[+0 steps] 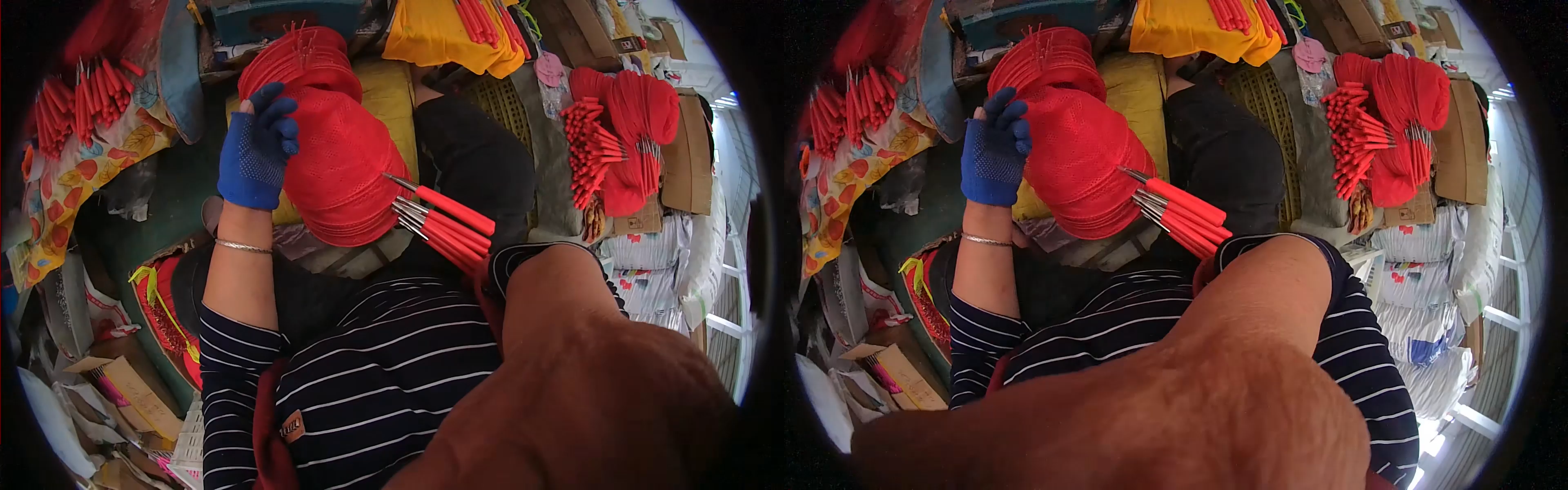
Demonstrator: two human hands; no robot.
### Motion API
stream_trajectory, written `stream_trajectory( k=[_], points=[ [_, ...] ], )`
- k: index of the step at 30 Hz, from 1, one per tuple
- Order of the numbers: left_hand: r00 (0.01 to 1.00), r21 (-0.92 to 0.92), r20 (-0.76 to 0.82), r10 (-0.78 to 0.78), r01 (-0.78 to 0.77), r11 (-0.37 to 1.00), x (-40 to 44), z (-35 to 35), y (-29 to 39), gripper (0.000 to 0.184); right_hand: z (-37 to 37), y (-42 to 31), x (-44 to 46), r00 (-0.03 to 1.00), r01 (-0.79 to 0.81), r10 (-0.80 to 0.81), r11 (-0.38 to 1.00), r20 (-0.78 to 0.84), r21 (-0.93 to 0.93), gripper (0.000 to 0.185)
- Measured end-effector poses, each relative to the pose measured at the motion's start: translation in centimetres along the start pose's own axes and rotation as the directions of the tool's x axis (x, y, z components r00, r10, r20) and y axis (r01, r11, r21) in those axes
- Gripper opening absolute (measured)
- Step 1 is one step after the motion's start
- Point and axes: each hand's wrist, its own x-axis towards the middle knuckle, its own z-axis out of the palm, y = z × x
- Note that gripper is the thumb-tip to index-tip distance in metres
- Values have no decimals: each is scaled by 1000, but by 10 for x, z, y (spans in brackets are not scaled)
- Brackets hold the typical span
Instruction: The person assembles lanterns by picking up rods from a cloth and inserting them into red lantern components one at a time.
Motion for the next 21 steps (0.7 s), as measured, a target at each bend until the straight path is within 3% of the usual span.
stream_trajectory(
  k=[18,21],
  points=[
    [997,-21,40,59,-58,998,-1,-4,1,35,10,13,7,996,93,-92,990,-15,103,19],
    [997,-20,-20,73,-73,997,0,-6,1,29,4,8,3,995,103,-102,986,-12,129,19]
  ],
)
